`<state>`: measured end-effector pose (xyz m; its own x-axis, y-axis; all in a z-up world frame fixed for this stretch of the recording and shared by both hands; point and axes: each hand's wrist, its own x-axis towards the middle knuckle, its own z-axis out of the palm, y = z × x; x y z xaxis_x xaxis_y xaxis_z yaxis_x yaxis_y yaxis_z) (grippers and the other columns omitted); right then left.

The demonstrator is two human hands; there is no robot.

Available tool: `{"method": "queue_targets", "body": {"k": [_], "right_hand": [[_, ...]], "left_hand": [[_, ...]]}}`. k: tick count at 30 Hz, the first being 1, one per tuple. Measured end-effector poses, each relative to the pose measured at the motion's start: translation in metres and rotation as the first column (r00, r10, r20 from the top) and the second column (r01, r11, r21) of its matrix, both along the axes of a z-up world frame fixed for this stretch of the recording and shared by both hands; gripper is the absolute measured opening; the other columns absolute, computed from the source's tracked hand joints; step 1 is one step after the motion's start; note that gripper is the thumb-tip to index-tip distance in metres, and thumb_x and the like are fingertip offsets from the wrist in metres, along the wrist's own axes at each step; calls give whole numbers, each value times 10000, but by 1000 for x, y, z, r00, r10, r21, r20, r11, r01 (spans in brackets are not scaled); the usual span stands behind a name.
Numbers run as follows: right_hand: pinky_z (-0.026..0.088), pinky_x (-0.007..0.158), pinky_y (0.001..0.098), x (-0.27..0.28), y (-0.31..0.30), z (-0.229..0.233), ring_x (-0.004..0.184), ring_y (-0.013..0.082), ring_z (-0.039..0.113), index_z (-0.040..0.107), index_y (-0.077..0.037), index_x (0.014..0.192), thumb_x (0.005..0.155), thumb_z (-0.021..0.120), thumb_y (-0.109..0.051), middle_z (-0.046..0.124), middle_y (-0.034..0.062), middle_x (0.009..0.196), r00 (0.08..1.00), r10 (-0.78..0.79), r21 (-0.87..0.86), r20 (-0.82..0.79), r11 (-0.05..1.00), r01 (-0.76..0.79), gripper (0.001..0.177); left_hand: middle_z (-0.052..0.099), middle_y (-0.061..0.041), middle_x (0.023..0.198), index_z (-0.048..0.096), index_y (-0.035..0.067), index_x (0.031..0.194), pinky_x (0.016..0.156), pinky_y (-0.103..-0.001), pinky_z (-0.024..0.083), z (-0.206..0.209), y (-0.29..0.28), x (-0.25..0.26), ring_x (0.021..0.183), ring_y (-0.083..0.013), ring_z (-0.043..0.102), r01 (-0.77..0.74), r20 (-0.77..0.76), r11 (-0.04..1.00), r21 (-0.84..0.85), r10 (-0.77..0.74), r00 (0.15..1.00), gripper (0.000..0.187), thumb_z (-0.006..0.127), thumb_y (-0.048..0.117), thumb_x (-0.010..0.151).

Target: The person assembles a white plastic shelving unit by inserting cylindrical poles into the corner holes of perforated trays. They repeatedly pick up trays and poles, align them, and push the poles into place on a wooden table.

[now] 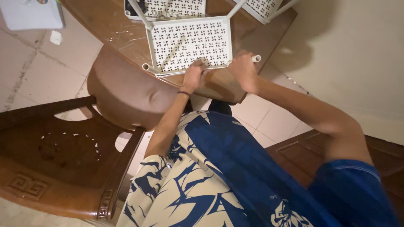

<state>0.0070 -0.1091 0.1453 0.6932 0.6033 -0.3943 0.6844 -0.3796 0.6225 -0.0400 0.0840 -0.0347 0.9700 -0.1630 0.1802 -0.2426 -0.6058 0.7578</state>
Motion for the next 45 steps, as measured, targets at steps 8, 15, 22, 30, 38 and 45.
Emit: {"method": "queue_targets", "body": {"k": [8,15,22,30,38,45], "right_hand": [[493,544,387,23,-13,-48,722,202,695,780,-168,793,783,724,-187,720,-4,735,991,63,78,-117,996,-54,61],[516,602,383,19,-23,-41,691,189,705,762,-181,797,807,728,-159,720,-4,710,991,96,104,-95,991,-86,41],[567,634,356,26,-15,-46,862,207,755,788,-161,906,832,731,-81,775,43,878,949,-111,72,-296,988,138,123],[586,682,406,37,-22,-65,909,268,755,795,-134,966,846,726,-109,773,101,967,880,-342,177,-329,893,413,140],[569,645,398,34,-5,-77,838,256,764,808,-159,929,850,715,-81,780,61,891,879,-373,60,-297,912,407,144],[561,666,394,28,-2,-45,863,235,758,801,-181,920,803,732,-99,779,47,913,902,-281,91,-329,941,326,158]], "left_hand": [[748,-143,1067,778,86,1015,971,-446,518,1,10,1,1029,-369,678,17,14,1000,-8,-17,1000,171,677,210,956],[764,-138,1037,797,110,1037,1088,-483,460,5,13,1,964,-338,702,61,78,998,0,-61,995,199,641,224,987],[777,-119,1068,785,99,1015,921,-464,521,1,11,-3,970,-375,689,2,3,999,-54,-1,1000,212,671,273,974],[770,-124,1030,790,99,1014,860,-471,542,0,6,-1,950,-361,692,-34,-6,999,12,34,999,252,691,328,979],[764,-113,990,799,138,1001,943,-479,517,11,11,1,947,-357,672,-39,82,999,-3,40,996,212,709,325,961],[729,-96,943,754,100,881,864,-456,535,24,5,5,960,-323,670,-47,-132,999,19,49,990,275,811,366,841]]}}
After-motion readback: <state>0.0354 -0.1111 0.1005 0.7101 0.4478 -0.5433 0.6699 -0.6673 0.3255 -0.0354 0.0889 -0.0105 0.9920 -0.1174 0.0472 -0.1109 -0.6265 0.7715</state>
